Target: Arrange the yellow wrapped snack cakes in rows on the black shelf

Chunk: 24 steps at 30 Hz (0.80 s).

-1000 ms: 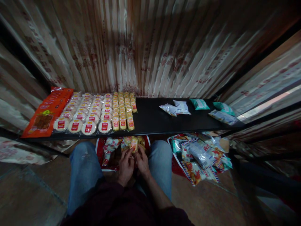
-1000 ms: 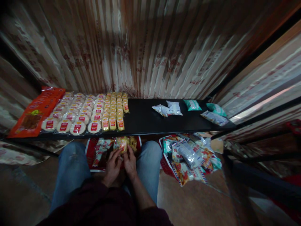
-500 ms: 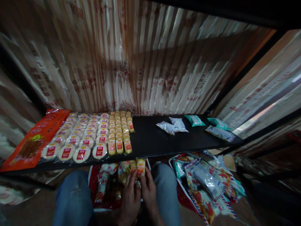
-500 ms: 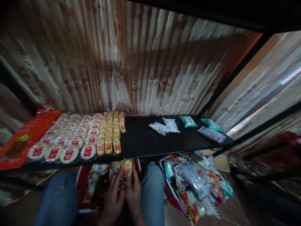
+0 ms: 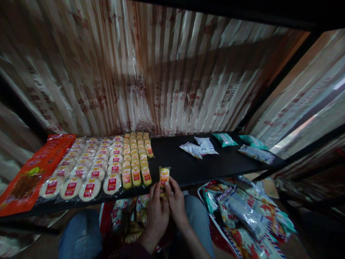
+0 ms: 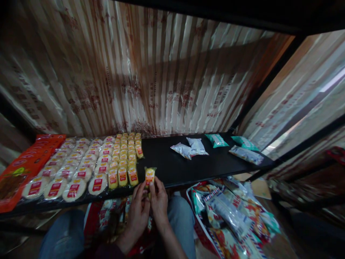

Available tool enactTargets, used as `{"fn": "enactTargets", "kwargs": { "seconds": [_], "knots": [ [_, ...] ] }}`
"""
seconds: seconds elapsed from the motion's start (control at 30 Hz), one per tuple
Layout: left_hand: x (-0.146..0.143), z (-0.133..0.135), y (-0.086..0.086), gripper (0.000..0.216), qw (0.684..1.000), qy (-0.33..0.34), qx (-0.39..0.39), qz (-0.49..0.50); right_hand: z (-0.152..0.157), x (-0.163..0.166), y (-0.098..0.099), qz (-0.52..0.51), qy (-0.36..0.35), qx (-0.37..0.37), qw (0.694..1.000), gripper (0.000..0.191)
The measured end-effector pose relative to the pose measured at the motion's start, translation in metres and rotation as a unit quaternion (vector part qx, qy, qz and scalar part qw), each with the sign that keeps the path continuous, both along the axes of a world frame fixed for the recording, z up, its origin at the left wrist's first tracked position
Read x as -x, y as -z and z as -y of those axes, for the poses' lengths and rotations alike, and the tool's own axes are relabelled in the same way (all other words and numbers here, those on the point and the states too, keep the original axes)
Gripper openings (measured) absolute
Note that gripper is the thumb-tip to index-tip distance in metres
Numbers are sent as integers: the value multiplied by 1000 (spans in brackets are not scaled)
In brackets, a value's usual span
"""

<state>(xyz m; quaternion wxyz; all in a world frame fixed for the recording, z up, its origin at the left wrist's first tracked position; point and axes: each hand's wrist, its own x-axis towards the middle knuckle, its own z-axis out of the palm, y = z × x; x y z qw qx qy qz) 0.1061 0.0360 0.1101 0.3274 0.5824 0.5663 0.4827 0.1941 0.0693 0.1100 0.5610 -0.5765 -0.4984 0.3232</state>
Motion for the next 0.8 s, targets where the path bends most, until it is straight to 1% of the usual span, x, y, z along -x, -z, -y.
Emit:
{"fn": "enactTargets", "kwargs": {
  "seconds": [0.1, 0.2, 0.33, 0.43, 0.67, 0.8],
  "knots": [
    [-4, -16, -10, 56, 1000, -11, 14, 8, -21, -1, -1, 4, -14, -8, 1000, 45],
    [-7, -30, -17, 56, 999, -27, 34, 3, -43, 0, -2, 11, -28, -10, 999, 45],
    [-9, -43, -23, 54, 1000, -8, 17, -13, -68, 2, 0, 14, -44, -22, 999, 43],
    [-12, -53, -25, 55, 1000, 2, 18, -10, -84, 3, 2, 24, -52, -23, 998, 42],
    [-15, -80, -28, 60, 999, -15, 44, -8, -114, 9, 7, 57, -78, -27, 995, 40],
    [-14, -93, -25, 58, 998, -34, 54, 1, -125, 12, 7, 96, -79, -30, 992, 36]
  ]
}}
